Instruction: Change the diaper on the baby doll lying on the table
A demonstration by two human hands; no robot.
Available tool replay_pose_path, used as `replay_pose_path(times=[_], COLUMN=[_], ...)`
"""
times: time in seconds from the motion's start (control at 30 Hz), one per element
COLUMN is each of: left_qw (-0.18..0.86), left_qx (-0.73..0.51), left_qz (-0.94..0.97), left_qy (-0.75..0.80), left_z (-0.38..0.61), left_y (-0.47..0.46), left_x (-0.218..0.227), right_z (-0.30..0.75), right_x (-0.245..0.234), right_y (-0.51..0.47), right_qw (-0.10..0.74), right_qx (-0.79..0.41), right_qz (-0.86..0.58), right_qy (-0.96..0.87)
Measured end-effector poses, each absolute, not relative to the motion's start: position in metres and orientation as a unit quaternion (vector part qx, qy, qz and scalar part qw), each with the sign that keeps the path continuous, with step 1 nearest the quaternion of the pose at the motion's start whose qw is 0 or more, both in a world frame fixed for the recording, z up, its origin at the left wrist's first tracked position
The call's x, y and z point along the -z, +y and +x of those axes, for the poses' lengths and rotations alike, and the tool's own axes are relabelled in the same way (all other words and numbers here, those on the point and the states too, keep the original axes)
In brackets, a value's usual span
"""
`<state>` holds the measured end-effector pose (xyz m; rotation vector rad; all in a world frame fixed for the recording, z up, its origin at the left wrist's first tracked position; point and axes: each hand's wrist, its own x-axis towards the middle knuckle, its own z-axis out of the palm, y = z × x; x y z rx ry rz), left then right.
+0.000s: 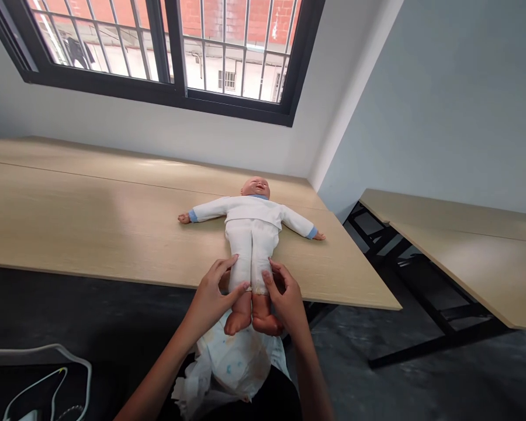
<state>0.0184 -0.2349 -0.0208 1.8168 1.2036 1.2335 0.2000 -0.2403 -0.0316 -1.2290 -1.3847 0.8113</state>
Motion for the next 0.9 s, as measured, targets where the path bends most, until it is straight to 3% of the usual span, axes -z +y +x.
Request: replay_pose_path(times=[0.33,0.53,0.9], left_qw=[0.337,0.267,0.210], left_qx=[-0.441,-0.382,-0.375], left_qz=[0.677,0.703,0.775], left_qy=[0.483,0.536,0.464], left_z=[0.013,0.011,0.012], left_y=[-0.247,-0.274,-0.280], left_x=[0.023,0.031,0.035], right_z=[0.206,0.210,0.194], right_x=[0.032,0.027,0.036], right_y=[-0.246,-0.276,-0.292], right_qw=[0.515,0.461,0.416], right_qx=[-0.337,-0.269,-0.242], right_qz=[-0.525,-0.567,-0.543], right_qy=[-0.588,-0.627,-0.688])
